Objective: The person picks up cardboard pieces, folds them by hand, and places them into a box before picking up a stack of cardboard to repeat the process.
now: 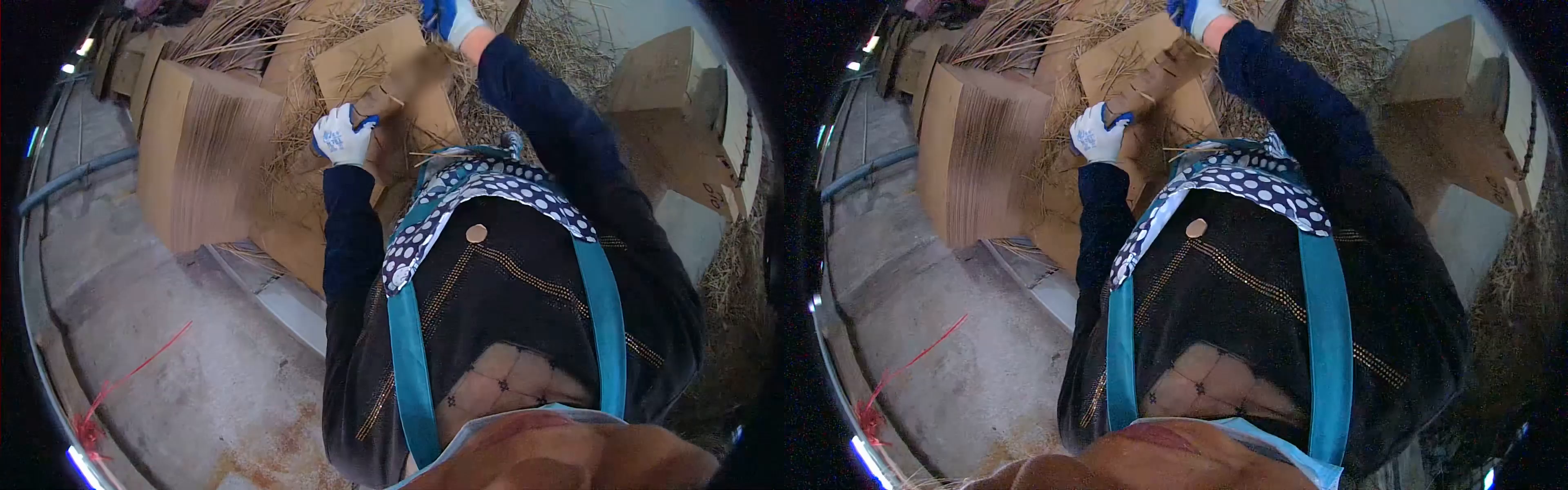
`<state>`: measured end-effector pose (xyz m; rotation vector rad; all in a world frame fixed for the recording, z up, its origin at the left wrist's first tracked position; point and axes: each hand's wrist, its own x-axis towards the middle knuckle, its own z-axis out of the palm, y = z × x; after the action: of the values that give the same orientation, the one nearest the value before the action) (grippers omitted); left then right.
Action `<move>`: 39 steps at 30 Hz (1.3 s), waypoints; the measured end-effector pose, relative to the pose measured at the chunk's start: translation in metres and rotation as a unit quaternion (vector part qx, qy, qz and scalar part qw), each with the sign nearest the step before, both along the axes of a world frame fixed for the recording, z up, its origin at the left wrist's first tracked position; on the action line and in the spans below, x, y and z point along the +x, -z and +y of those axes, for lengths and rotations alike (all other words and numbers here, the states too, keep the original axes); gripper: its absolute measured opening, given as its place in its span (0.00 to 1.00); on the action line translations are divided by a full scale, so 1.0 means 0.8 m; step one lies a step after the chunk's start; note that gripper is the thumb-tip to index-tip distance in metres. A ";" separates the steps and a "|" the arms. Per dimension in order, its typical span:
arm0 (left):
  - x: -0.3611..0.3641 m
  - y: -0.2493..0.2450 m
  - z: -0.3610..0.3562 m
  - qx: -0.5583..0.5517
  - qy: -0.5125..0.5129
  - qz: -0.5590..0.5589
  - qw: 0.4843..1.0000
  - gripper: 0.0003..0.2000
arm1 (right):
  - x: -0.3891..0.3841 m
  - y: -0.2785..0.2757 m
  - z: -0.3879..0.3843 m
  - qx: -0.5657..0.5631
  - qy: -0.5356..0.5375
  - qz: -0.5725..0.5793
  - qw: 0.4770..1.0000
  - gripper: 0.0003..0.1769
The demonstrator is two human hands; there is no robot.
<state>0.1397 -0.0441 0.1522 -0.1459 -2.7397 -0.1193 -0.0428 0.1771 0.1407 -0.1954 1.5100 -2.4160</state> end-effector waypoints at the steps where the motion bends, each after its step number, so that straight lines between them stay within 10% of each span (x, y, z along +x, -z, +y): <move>1: 0.001 -0.001 -0.001 -0.002 -0.006 0.021 1.000 0.23 | 0.005 -0.005 -0.007 0.077 0.083 0.054 0.992 0.19; 5: 0.001 -0.004 -0.003 -0.008 -0.009 -0.006 1.000 0.23 | 0.019 -0.039 -0.044 0.357 0.392 0.259 0.807 0.22; 6: 0.001 -0.001 -0.004 -0.003 -0.007 0.002 1.000 0.23 | 0.000 -0.058 0.007 0.528 -0.062 0.317 0.786 0.20; 7: 0.001 -0.003 -0.003 -0.003 -0.009 0.002 1.000 0.23 | 0.008 -0.056 0.001 0.527 -0.064 0.318 0.786 0.20; 9: 0.002 -0.011 0.001 -0.005 -0.022 -0.040 0.999 0.23 | 0.037 -0.045 -0.021 0.358 -0.031 0.673 0.647 0.20; 13: -0.002 0.000 -0.006 -0.003 -0.001 -0.002 1.000 0.23 | 0.055 -0.038 -0.049 0.487 -0.195 0.523 0.672 0.19; 15: 0.001 0.002 -0.005 -0.016 -0.011 0.013 1.000 0.23 | 0.036 -0.045 -0.048 0.235 -0.157 0.038 0.958 0.16; 17: 0.005 -0.007 -0.001 -0.013 -0.009 0.001 1.000 0.24 | -0.062 0.049 -0.050 -0.004 -0.208 0.005 0.978 0.24; 19: 0.002 0.000 -0.005 -0.013 -0.004 -0.006 1.000 0.24 | -0.001 -0.067 -0.019 0.186 -0.119 0.319 0.922 0.24; 21: -0.003 0.011 -0.011 -0.005 0.000 0.010 1.000 0.22 | 0.046 -0.062 -0.007 0.508 0.004 0.640 0.576 0.44; 23: -0.006 0.007 -0.009 0.001 0.005 0.010 1.000 0.22 | 0.101 -0.098 0.007 0.579 -0.207 0.658 0.435 0.47; 27: -0.007 0.014 -0.014 0.002 0.008 0.009 1.000 0.21 | 0.084 0.006 -0.027 0.459 -0.035 0.803 0.379 0.38; 33: -0.004 -0.001 -0.004 -0.010 0.004 -0.002 1.000 0.21 | 0.094 -0.048 -0.062 0.572 -0.216 0.620 0.491 0.18; 35: 0.000 -0.001 -0.001 -0.018 -0.008 0.001 1.000 0.22 | 0.056 -0.055 -0.064 0.386 -0.217 0.218 0.869 0.25; 37: 0.001 -0.006 -0.001 -0.031 -0.019 0.004 0.999 0.23 | -0.013 -0.020 -0.072 0.140 -0.251 -0.022 0.958 0.21; 39: 0.002 -0.012 0.001 -0.024 -0.008 -0.010 1.000 0.24 | -0.021 -0.087 -0.035 -0.060 -0.222 0.015 0.973 0.30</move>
<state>0.1417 -0.0429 0.1615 -0.1360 -2.7641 -0.0515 -0.0596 0.1490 0.2100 -0.5363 1.1770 -2.1475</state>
